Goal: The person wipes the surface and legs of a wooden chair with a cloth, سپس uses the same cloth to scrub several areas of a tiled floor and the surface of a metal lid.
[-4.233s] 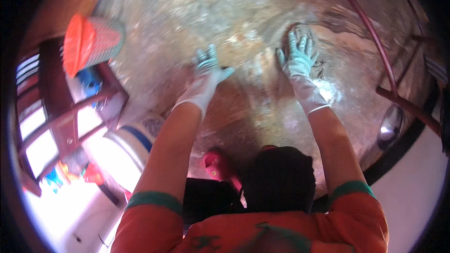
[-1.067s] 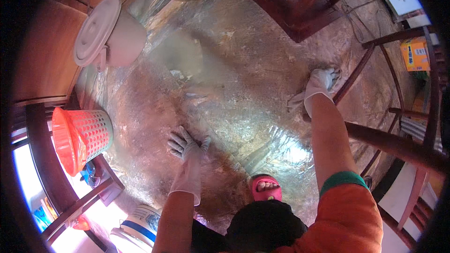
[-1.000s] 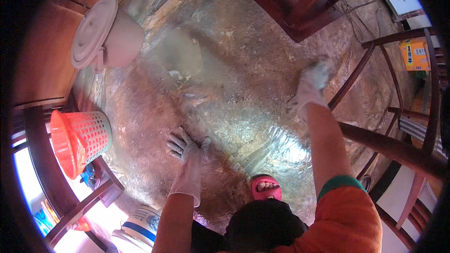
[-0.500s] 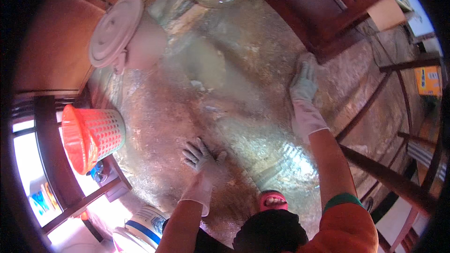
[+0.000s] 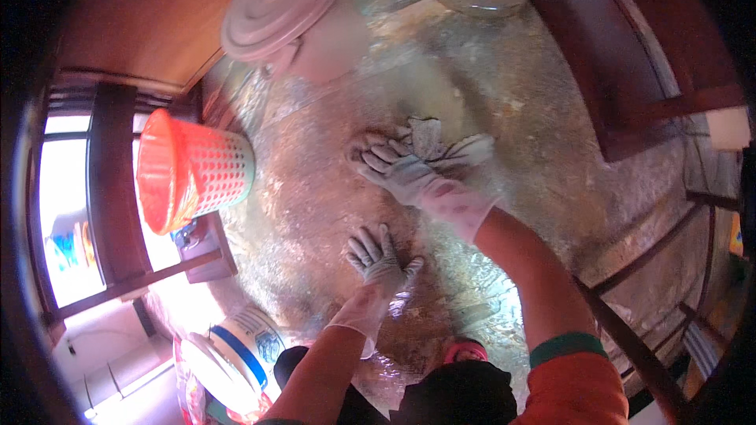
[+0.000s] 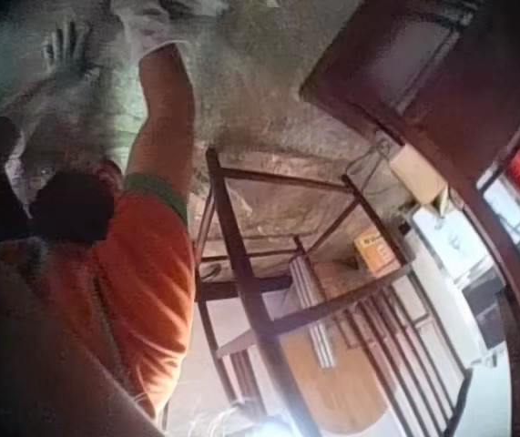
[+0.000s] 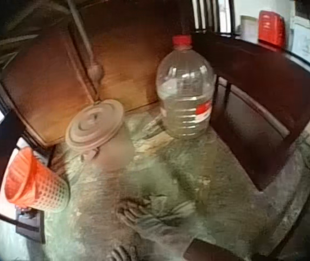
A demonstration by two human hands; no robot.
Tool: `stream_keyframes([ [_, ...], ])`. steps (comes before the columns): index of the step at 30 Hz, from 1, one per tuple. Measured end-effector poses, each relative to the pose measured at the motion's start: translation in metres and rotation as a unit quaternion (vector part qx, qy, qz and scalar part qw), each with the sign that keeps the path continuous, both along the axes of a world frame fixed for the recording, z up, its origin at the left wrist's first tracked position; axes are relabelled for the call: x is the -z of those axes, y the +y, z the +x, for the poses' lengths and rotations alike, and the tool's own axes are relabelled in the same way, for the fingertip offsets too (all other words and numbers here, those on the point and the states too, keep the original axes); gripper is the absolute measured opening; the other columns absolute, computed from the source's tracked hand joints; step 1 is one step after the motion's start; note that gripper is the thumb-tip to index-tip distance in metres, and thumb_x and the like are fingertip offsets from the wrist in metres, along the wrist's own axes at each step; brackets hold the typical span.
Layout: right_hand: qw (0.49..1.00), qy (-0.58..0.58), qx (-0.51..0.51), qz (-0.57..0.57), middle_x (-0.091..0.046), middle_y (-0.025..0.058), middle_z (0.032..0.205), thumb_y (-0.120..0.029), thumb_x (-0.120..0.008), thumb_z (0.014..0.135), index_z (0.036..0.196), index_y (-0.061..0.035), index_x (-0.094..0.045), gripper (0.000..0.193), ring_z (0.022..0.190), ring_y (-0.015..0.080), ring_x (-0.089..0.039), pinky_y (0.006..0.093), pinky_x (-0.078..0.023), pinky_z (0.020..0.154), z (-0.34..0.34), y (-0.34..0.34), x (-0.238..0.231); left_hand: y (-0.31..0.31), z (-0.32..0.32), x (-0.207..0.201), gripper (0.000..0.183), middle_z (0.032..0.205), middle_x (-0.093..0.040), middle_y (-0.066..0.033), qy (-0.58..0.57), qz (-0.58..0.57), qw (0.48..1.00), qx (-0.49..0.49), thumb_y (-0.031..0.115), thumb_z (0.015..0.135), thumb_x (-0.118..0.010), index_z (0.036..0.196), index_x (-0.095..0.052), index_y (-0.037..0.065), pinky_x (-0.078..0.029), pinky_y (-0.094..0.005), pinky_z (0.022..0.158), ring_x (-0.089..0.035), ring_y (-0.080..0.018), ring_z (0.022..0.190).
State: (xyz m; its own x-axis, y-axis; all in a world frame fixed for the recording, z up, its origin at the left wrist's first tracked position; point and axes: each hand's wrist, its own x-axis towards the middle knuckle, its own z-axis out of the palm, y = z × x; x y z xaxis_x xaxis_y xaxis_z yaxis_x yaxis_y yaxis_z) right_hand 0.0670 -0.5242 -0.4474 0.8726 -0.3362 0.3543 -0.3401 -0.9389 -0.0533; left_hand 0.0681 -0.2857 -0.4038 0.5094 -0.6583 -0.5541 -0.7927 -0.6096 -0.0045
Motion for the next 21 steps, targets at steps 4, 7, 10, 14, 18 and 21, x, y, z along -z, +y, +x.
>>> stream_keyframes([
  [4, 0.958, 0.25, 0.028, 0.141, -0.058, 0.0173, 0.108, -0.024, -0.047, 0.09, 0.118, -0.0194, -0.055, 0.03, 0.098, 0.0261, -0.057, 0.0408, -0.042, 0.09, -0.016, -0.06, -0.079, -0.01, -0.003, -0.006, 0.107, 0.143, 0.015, -0.0321, 0.036, -0.001, 0.999, -0.011, 0.068, 0.071, -0.053, 0.145, -0.004, 0.01, 0.01, -0.0679, 0.097, 0.021, -0.0541, 0.128],
  [7, 0.902, 0.147, 0.325, 0.242, -0.051, 0.0151, 0.12, -0.034, -0.045, 0.089, 0.127, -0.0191, -0.045, 0.041, 0.109, 0.0269, -0.05, 0.0452, -0.033, 0.097, -0.07, -0.133, -0.042, -0.013, -0.006, -0.005, 0.105, 0.144, 0.014, -0.0317, 0.068, -0.008, 0.998, -0.011, 0.067, 0.071, -0.053, 0.145, -0.005, 0.01, 0.01, -0.068, 0.097, 0.021, -0.0536, 0.128],
  [10, 0.853, 0.041, 0.505, 0.121, -0.035, 0.0108, 0.142, -0.042, -0.043, 0.087, 0.141, -0.0201, -0.027, 0.06, 0.131, 0.0283, -0.032, 0.052, -0.018, 0.106, -0.089, -0.169, -0.006, -0.006, -0.006, 0.007, 0.108, 0.143, 0.01, -0.0329, 0.038, -0.056, 0.998, 0.01, 0.069, 0.067, -0.055, 0.144, -0.009, 0.009, 0.007, -0.0702, 0.095, 0.017, -0.0558, 0.128],
  [14, 0.925, -0.023, 0.312, 0.215, -0.023, 0.0098, 0.147, -0.027, -0.046, 0.085, 0.142, -0.0162, -0.026, 0.061, 0.133, 0.0286, -0.026, 0.0416, -0.023, 0.108, 0.015, -0.117, 0.009, -0.003, -0.006, 0.003, 0.108, 0.144, 0.01, -0.0313, 0.058, -0.073, 0.996, -0.012, 0.07, 0.066, -0.055, 0.144, -0.011, 0.011, 0.006, -0.0703, 0.096, 0.016, -0.0556, 0.128],
  [18, 0.93, 0.038, 0.171, 0.324, -0.039, 0.0112, 0.134, -0.024, -0.039, 0.087, 0.132, -0.019, -0.038, 0.046, 0.114, 0.0299, -0.04, 0.0464, -0.03, 0.096, 0.141, 0.031, -0.049, 0.001, 0.002, -0.01, 0.101, 0.146, 0.012, -0.0278, 0.095, -0.052, 0.993, -0.041, 0.064, 0.072, -0.054, 0.145, -0.009, 0.011, 0.008, -0.0682, 0.098, 0.018, -0.0537, 0.129],
  [21, 0.966, -0.021, -0.052, 0.252, -0.049, 0.0077, 0.123, -0.02, -0.038, 0.086, 0.124, -0.02, -0.046, 0.039, 0.103, 0.0284, -0.048, 0.0483, -0.035, 0.086, 0.164, 0.134, -0.027, 0.024, -0.002, -0.009, 0.087, 0.148, -0.002, -0.0213, 0.252, -0.11, 0.958, -0.084, 0.053, 0.077, -0.053, 0.143, -0.017, 0.01, 0.001, -0.0625, 0.104, 0.006, -0.0426, 0.135],
])
